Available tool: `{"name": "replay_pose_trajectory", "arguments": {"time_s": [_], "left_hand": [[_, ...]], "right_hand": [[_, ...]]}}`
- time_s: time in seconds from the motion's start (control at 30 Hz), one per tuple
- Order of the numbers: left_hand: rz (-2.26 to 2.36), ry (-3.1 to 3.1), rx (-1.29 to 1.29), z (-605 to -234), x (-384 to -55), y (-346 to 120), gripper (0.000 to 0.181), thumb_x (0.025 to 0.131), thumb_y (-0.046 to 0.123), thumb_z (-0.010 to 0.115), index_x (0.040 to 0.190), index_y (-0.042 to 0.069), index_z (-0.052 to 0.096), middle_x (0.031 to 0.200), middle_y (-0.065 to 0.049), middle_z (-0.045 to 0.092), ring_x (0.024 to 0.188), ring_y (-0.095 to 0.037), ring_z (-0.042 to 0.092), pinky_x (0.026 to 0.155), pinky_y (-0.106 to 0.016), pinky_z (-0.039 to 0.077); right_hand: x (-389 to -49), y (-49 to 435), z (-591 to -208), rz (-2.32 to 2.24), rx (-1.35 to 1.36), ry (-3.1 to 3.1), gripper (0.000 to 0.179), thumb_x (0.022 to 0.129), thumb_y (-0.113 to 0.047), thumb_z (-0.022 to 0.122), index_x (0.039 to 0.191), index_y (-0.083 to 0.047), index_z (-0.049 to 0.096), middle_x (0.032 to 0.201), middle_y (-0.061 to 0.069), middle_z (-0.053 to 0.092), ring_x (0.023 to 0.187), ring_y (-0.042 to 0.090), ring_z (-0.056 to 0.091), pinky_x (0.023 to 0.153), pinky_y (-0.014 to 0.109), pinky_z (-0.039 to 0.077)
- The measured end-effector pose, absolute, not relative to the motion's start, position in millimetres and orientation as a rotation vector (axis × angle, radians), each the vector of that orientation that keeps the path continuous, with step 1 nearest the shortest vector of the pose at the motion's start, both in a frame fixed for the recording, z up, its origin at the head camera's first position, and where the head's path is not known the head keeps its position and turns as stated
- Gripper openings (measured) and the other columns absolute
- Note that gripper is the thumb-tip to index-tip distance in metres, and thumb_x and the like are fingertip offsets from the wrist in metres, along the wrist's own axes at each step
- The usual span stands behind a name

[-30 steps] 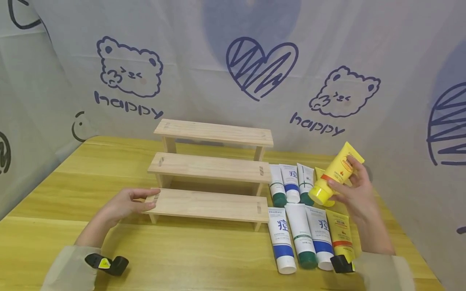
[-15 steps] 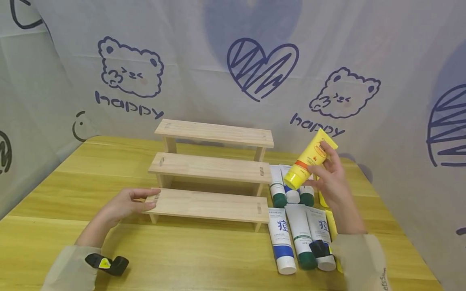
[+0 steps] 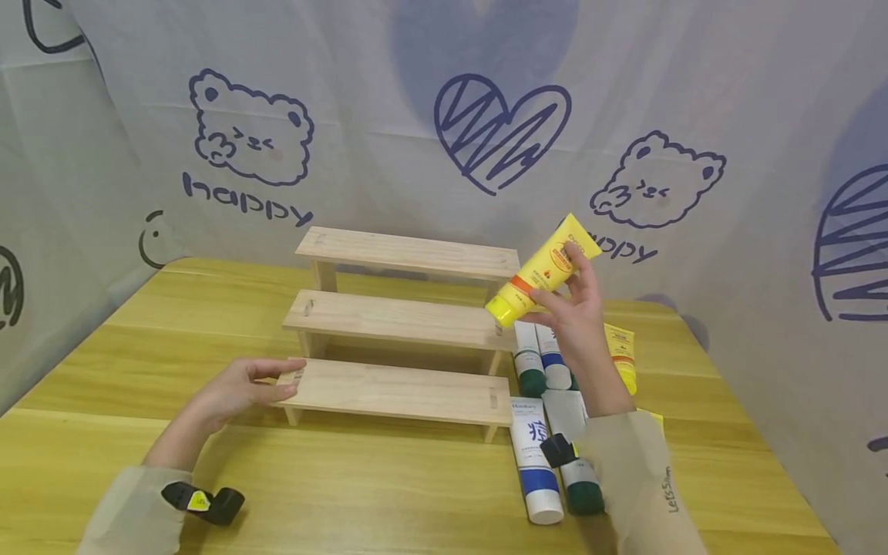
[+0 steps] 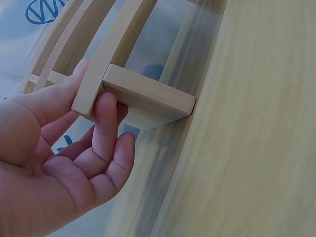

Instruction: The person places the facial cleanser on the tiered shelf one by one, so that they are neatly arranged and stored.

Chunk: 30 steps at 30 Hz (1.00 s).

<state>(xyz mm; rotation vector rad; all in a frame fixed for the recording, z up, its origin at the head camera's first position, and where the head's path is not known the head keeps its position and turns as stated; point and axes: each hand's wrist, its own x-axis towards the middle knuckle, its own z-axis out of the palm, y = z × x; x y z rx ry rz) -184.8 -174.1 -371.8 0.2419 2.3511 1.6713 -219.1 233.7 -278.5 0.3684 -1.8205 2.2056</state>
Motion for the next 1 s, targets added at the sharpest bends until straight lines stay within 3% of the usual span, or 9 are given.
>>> {"name": "replay_pose_trajectory", "arguments": {"time_s": [0.33,0.77,1.0], "left_hand": [[1.687,2.333,0.238,-372,-185,-175,0.049,0.082,0.020,0.065,0.125,0.001,0.051,0.133,-0.022,0.038,0.118,-0.038,0.033,0.077,-0.034,0.046],[1.690,2.334,0.247,-373,-185,-175,0.050,0.082,0.020,0.066,0.125,0.000,0.051,0.132,-0.023,0.039,0.115,-0.037,0.036,0.075,-0.035,0.047],[1.684,2.330,0.253,-373,-186,-176,0.050,0.082,0.020,0.066,0.125,0.000,0.051,0.133,-0.023,0.039,0.115,-0.037,0.036,0.075,-0.034,0.048]], "right_hand": [[-238,192,-275,2.254,0.476,-1.627,0.068,0.080,0.019,0.051,0.135,-0.018,0.034,0.130,0.013,0.030,0.100,0.028,0.052,0.064,0.033,0.052],[-277,156,-275,2.133,0.612,-1.617,0.070,0.074,0.009,0.066,0.133,-0.018,0.039,0.126,0.011,0.037,0.099,0.031,0.054,0.063,0.039,0.052],[-280,128,-263,2.026,0.580,-1.615,0.067,0.077,0.012,0.061,0.133,-0.018,0.039,0.120,0.010,0.040,0.097,0.030,0.054,0.064,0.036,0.052]]}}
